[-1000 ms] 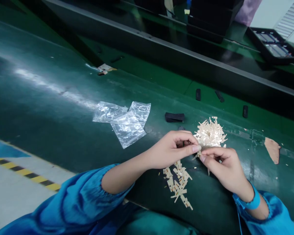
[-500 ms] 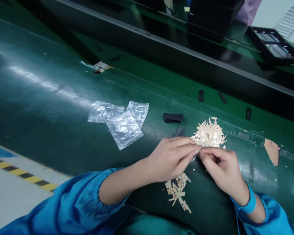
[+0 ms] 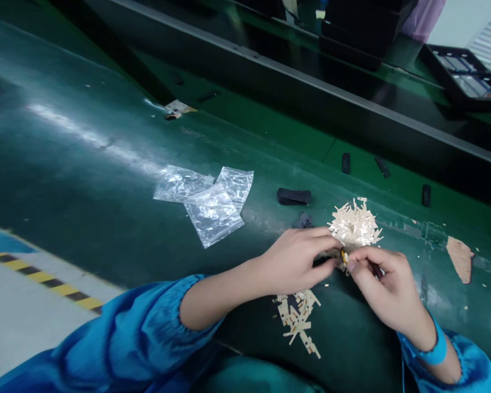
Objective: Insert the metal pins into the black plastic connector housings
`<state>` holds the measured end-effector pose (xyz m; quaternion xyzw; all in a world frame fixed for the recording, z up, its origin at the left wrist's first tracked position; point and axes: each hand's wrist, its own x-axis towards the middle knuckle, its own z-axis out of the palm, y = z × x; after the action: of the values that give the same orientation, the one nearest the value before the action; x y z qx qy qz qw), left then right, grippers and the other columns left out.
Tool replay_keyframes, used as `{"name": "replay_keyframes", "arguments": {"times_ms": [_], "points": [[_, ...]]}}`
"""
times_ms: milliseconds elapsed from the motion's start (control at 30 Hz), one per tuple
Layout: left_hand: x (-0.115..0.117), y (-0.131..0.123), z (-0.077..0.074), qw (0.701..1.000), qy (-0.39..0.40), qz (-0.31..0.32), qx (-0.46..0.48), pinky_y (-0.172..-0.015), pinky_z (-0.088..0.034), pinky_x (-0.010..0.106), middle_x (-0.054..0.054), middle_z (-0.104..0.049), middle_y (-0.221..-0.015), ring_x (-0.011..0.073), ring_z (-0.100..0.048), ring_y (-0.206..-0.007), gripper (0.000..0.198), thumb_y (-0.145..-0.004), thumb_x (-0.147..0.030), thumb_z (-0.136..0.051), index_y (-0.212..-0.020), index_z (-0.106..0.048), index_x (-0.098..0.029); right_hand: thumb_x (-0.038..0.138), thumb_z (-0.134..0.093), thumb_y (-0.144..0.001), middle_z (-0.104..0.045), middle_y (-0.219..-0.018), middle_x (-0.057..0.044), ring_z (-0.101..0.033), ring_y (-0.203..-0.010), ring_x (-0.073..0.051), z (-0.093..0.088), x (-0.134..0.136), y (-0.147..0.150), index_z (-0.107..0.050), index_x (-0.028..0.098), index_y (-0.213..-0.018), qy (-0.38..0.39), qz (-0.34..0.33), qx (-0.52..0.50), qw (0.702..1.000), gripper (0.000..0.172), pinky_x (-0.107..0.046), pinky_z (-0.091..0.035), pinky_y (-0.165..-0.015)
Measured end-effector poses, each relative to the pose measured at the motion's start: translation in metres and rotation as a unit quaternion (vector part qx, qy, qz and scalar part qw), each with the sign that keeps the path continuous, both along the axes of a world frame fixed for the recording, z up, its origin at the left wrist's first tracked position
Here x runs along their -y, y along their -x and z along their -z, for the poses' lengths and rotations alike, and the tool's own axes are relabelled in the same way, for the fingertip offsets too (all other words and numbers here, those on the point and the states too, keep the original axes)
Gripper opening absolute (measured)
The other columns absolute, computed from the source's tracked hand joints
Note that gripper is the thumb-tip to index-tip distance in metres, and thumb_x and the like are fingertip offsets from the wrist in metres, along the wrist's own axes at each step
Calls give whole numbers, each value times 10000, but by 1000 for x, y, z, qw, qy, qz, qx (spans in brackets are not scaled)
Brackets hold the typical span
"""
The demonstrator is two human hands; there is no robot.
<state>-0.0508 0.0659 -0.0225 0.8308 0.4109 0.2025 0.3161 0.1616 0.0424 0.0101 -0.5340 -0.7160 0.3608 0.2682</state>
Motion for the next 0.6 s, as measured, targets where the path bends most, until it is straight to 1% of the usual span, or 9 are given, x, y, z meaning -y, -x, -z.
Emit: {"name": "replay_keyframes", "arguments": {"times_ms": [67,133,200,267,300,400,467,533,600], "points": [[-1,1,-6,991,100,7,91,-642,-488,254,-1,-719,-928,132,-632,-720,222,-843,-237,-647,-1040,-745,-206,205,-590,-917,-601,-576,15,-497,-487,-136,-2,-2,-1,-713,204,-737,14,-25,22,999,218,-250,-404,-469],[-2,3,-11,972,180,5,150,-613,-480,233,-2,-728,-870,113,-606,-668,198,-827,-248,-664,-991,-763,-198,203,-575,-917,-581,-577,22,-508,-502,-140,-1,-4,-3,-687,206,-730,20,-46,34,998,218,-255,-413,-492],[-2,4,-12,961,209,-1,180,-589,-473,223,6,-737,-832,106,-598,-644,168,-847,-245,-654,-948,-775,-186,205,-576,-916,-559,-561,30,-511,-497,-142,0,-3,-4,-672,211,-726,20,-63,39,997,213,-258,-413,-498],[-1,4,-12,963,190,-9,189,-591,-473,222,6,-742,-815,101,-601,-635,161,-865,-220,-631,-913,-781,-185,213,-585,-920,-571,-570,28,-512,-497,-146,1,-2,-4,-680,218,-756,1,-65,50,997,190,-266,-417,-502],[-1,4,-11,968,168,-17,188,-600,-476,224,4,-742,-811,102,-607,-641,163,-868,-211,-626,-906,-783,-187,223,-600,-920,-592,-593,22,-518,-506,-150,2,-2,-4,-693,221,-798,-23,-53,60,997,154,-274,-424,-511],[1,3,-8,979,85,-56,178,-650,-494,239,2,-742,-806,118,-644,-692,170,-876,-207,-620,-919,-783,-186,256,-669,-915,-654,-689,-7,-575,-588,-180,4,0,-3,-710,225,-915,-131,-14,106,986,51,-308,-466,-585],[4,3,-6,983,38,-66,164,-690,-506,253,7,-751,-824,130,-666,-727,181,-885,-206,-606,-927,-781,-181,261,-690,-922,-672,-706,-19,-610,-641,-199,5,0,-1,-719,220,-943,-179,-28,129,975,54,-329,-487,-635],[6,2,-5,990,7,-47,135,-706,-510,264,8,-756,-837,140,-677,-746,198,-898,-206,-586,-931,-780,-185,257,-673,-945,-686,-698,-23,-625,-652,-206,6,1,1,-732,214,-954,-183,-59,137,972,74,-338,-496,-642],[8,2,-3,995,-16,-22,99,-701,-507,270,3,-752,-826,149,-682,-758,213,-912,-209,-569,-922,-781,-195,247,-643,-961,-700,-693,-25,-632,-638,-204,7,1,3,-742,209,-957,-170,-74,136,973,107,-341,-500,-629]]}}
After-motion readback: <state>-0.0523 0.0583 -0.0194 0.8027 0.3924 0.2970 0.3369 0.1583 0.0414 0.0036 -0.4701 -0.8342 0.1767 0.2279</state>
